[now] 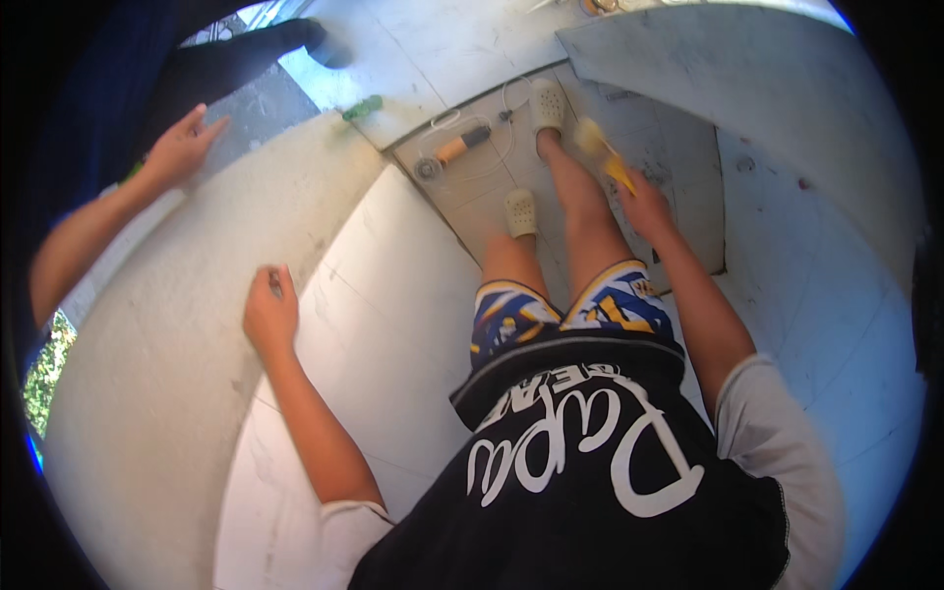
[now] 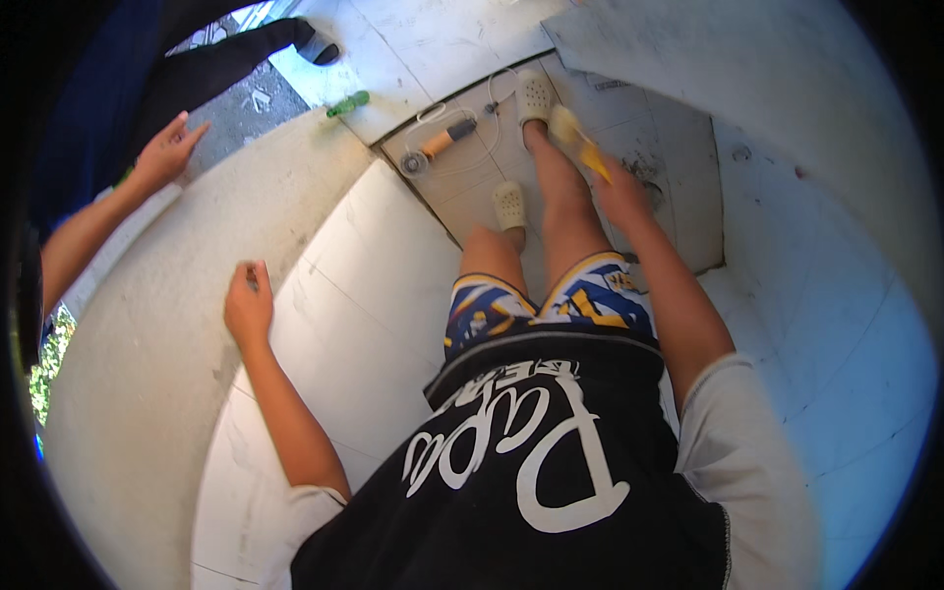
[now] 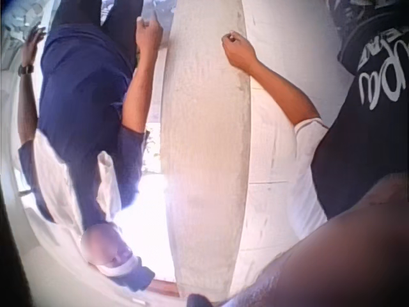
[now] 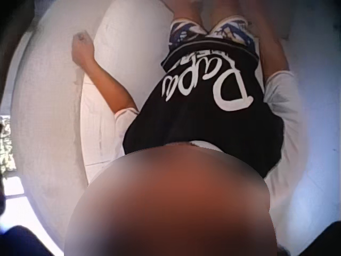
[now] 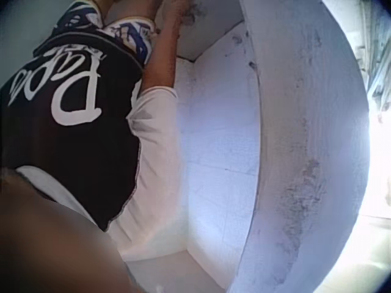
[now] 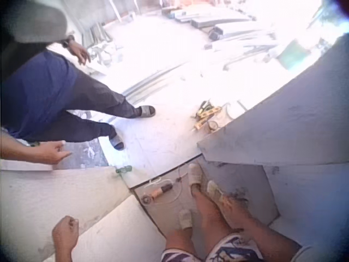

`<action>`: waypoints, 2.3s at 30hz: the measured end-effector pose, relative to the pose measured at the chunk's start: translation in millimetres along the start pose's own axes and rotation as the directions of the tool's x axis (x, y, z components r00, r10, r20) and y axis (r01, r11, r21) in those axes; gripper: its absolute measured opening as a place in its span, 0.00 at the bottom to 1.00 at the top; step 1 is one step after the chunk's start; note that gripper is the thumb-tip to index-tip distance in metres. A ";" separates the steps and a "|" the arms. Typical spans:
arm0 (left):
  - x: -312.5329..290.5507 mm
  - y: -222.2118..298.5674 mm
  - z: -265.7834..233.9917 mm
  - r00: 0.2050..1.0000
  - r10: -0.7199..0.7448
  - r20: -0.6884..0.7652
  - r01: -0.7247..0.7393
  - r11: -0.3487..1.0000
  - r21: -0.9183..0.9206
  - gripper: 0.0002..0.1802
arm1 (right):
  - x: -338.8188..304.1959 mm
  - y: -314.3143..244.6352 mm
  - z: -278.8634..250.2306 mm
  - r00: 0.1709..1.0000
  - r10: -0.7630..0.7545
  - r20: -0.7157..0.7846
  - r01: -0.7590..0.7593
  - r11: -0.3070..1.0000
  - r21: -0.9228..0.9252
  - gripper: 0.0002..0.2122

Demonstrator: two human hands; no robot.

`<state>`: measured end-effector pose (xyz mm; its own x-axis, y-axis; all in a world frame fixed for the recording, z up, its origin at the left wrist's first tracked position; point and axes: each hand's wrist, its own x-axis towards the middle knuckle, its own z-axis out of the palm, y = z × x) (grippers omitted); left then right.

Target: The person kneels on a tiled floor and uses a hammer and chisel to break and remove a section of tile. After loosening the tile, the person uses a brush to sweep away the resulting debris.

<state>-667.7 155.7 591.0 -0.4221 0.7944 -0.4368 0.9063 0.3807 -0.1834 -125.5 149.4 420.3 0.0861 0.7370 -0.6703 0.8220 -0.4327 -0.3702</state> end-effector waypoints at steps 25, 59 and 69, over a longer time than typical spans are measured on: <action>-253.4 103.1 274.5 0.374 0.335 0.865 0.081 0.917 -0.391 0.27 | -501.6 314.1 89.6 0.654 0.751 0.089 -0.751 0.631 0.195 0.17; -473.4 113.9 72.4 0.570 0.394 0.721 -0.249 0.919 -0.305 0.18 | -480.5 423.0 135.4 0.917 0.388 0.095 -0.351 0.667 0.658 0.19; -569.6 78.7 81.8 0.260 0.471 0.843 -0.149 0.882 -0.447 0.19 | -434.7 432.8 142.4 0.885 0.447 0.134 -0.424 0.650 0.631 0.18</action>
<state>-354.3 -305.6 753.3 0.3343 -0.0131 -0.9424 0.8534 0.4286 0.2968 112.7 -432.2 459.9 0.3680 0.3893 -0.8444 0.1429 -0.9210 -0.3623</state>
